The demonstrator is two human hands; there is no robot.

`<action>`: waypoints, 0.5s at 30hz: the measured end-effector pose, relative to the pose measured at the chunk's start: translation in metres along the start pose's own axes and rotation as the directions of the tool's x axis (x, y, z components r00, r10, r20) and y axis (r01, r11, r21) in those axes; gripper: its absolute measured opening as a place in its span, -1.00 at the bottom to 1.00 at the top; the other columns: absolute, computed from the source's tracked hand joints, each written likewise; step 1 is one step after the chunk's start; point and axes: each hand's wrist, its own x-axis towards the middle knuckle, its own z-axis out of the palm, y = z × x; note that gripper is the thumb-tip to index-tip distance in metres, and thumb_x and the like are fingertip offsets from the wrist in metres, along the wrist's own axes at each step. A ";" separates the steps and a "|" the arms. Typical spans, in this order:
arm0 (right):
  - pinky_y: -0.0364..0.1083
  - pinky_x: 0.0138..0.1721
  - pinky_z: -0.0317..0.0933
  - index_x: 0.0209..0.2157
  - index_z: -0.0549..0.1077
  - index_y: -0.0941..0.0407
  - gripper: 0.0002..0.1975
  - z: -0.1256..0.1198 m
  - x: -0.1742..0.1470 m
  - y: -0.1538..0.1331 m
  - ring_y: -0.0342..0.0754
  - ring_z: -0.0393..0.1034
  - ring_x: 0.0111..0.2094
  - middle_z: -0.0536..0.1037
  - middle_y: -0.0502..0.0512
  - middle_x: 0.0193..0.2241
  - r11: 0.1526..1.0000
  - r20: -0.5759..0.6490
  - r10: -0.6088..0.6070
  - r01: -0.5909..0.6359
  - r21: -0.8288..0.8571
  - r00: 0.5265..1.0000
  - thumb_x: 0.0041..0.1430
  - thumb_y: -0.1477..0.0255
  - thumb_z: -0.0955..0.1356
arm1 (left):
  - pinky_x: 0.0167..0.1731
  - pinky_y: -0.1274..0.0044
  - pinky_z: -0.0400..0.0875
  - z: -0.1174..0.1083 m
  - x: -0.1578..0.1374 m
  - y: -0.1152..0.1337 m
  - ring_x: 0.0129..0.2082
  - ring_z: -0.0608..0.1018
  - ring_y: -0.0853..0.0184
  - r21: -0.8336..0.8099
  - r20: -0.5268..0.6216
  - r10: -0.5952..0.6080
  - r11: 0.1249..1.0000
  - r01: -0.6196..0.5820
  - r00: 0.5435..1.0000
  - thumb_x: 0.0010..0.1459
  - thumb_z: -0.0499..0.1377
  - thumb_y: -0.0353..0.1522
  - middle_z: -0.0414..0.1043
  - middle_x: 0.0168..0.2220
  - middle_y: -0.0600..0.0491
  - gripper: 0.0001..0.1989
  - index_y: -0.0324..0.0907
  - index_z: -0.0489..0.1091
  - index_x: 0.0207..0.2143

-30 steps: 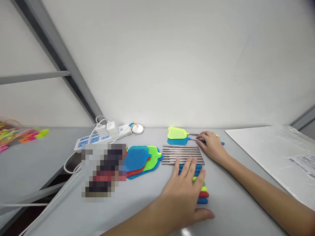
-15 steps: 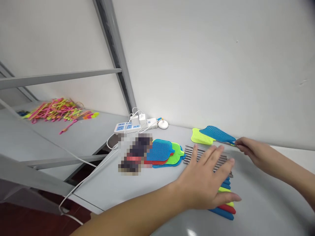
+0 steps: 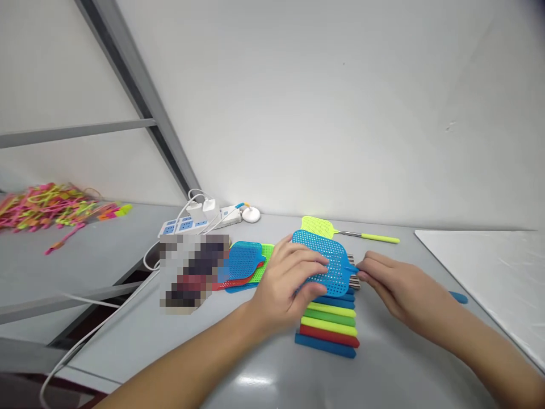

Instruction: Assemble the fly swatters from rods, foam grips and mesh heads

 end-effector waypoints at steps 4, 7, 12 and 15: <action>-0.06 -0.38 0.20 -0.32 0.34 0.00 -0.72 -0.010 0.001 0.003 -0.05 0.33 -0.40 0.42 0.04 -0.37 0.997 0.006 0.007 -0.007 0.076 1.000 0.39 0.28 0.10 | 0.19 0.15 0.16 -0.007 0.006 -0.016 0.06 0.45 0.14 0.010 -0.008 0.120 0.993 -0.120 0.993 0.01 0.23 0.09 0.44 0.04 -0.07 -0.27 -0.07 0.20 0.13; -0.07 -0.33 0.21 -0.33 0.33 0.01 -0.72 -0.015 0.003 0.001 -0.07 0.32 -0.36 0.43 0.01 -0.36 0.985 0.036 0.019 -0.024 0.168 0.999 0.40 0.31 0.09 | 0.13 0.19 0.25 -0.014 0.011 -0.032 0.10 0.42 0.16 0.079 -0.059 0.072 0.995 -0.068 0.996 0.07 0.30 -0.12 0.42 0.07 -0.08 -0.38 -0.06 0.20 0.13; -0.08 -0.33 0.20 -0.37 0.30 0.03 -0.70 -0.015 0.004 -0.005 -0.09 0.29 -0.39 0.41 0.01 -0.38 0.976 0.040 0.001 -0.009 0.216 0.999 0.41 0.32 0.09 | 0.19 0.19 0.15 -0.017 0.012 -0.031 -0.06 0.50 0.28 0.136 0.023 -0.039 0.990 0.035 0.999 0.24 0.05 -0.44 0.53 -0.13 0.03 -0.81 -0.09 0.39 -0.14; -0.09 -0.41 0.16 -0.38 0.28 0.04 -0.69 -0.011 0.002 -0.009 -0.10 0.25 -0.45 0.38 0.01 -0.41 0.995 -0.009 -0.012 0.013 0.099 1.000 0.41 0.32 0.08 | 0.17 0.24 0.18 -0.015 0.010 -0.016 -0.38 0.49 0.39 0.087 -0.050 -0.100 0.991 0.104 0.994 0.24 0.05 -0.41 0.48 -0.39 0.12 -0.86 -0.13 0.40 -0.32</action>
